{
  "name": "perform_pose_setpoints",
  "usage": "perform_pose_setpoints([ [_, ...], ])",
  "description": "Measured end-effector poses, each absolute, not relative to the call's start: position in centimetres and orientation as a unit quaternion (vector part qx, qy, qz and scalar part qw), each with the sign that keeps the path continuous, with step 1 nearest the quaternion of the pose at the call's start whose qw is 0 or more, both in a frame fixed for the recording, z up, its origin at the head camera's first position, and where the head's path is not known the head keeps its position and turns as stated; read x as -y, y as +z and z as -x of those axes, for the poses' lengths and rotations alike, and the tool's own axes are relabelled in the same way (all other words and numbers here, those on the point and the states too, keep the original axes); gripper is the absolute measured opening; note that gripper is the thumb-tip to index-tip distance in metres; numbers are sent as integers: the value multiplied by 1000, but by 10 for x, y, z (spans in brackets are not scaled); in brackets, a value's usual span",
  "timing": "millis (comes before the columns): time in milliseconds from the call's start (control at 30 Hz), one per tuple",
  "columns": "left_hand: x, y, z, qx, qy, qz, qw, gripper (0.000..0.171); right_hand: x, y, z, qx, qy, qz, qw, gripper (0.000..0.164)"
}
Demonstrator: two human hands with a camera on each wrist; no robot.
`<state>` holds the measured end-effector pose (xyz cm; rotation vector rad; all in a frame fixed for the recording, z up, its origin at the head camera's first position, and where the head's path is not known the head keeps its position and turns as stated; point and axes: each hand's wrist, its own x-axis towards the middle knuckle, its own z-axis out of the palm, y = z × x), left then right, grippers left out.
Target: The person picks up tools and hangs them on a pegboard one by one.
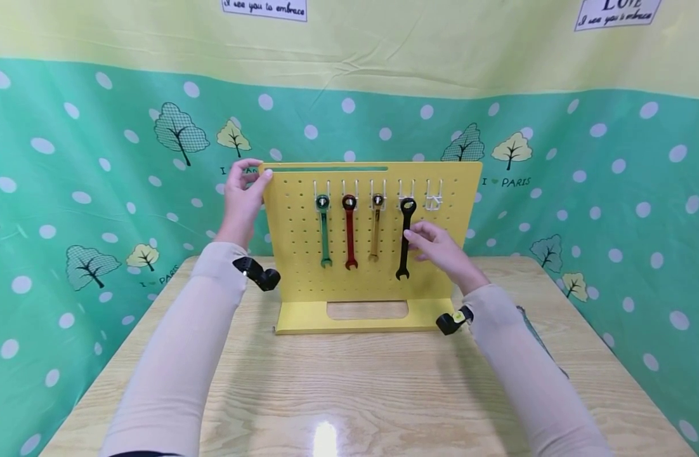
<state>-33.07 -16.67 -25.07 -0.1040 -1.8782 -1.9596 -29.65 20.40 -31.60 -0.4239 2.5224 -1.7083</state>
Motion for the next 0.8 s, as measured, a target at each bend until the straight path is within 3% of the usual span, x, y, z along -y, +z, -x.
perform_pose_setpoints([
  [800,169,-250,331,681,-703,30,204,28,-241,-328,282,-841,-518,151,40,50],
])
